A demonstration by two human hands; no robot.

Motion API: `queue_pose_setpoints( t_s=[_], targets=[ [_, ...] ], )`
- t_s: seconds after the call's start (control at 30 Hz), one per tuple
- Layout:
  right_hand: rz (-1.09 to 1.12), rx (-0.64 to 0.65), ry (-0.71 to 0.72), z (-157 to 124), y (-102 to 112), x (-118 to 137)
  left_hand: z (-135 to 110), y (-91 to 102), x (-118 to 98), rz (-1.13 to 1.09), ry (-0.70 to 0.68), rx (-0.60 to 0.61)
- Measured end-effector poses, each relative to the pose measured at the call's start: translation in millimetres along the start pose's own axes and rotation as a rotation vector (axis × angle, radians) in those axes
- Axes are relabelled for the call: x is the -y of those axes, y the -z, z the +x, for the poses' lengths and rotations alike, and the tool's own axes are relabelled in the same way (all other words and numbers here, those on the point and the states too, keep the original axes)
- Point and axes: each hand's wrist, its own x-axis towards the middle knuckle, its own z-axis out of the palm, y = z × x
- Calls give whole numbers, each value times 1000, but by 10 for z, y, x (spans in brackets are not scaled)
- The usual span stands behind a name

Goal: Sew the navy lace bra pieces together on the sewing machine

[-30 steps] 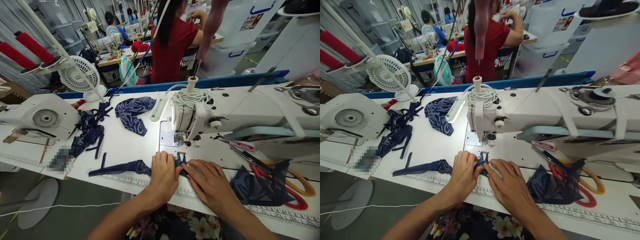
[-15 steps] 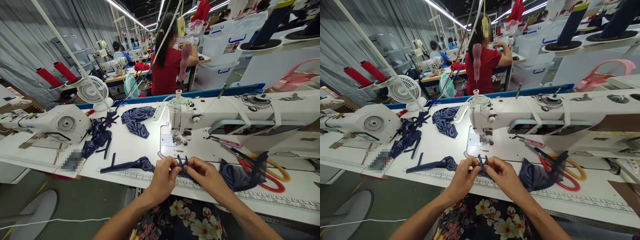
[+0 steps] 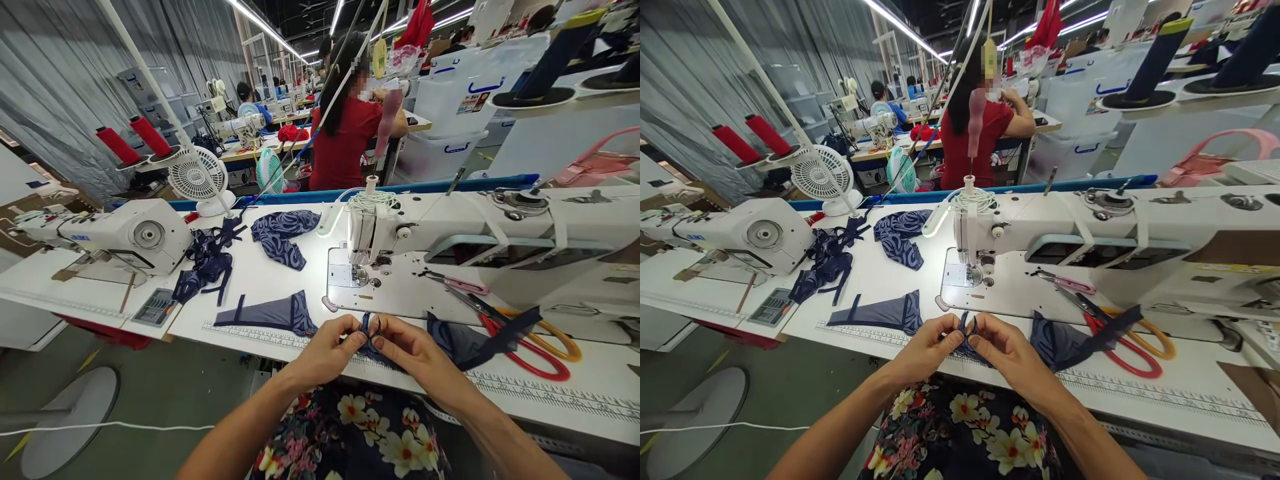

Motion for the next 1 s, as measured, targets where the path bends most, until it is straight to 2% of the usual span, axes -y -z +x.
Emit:
queue_pose_setpoints(
  t_s=[0.17, 0.27, 0.4, 0.5, 0.57, 0.63, 0.73, 0.8, 0.9, 1.0],
  targets=[
    [-6, -87, 80, -16, -53, 0, 24, 28, 9, -21, -71, 38],
    [13, -96, 81, -18, -78, 15, 18, 48, 17, -45, -97, 59],
    [32, -67, 37, -16, -83, 45, 22, 78, 30, -120, -80, 79],
    [34, 14, 37, -4, -76, 89, 31, 101, 23, -170, -55, 68],
    [36, 49, 59, 1, -84, 113, 13, 107, 17, -125, -76, 16],
    [40, 34, 80, 2, -115, 110, -41, 91, 14, -26, -130, -105],
    [49, -87, 73, 4, -210, 51, -179, -4, 11, 107, -230, -294],
    [69, -206, 47, 12, -298, -1, -273, -102, 12, 130, -267, -370],
    [156, -301, 9, 31, -430, -48, -349, -226, 26, 81, -213, -490],
    [242, -272, -39, 42, -501, -63, -349, -243, 52, 12, -135, -541]
  ],
)
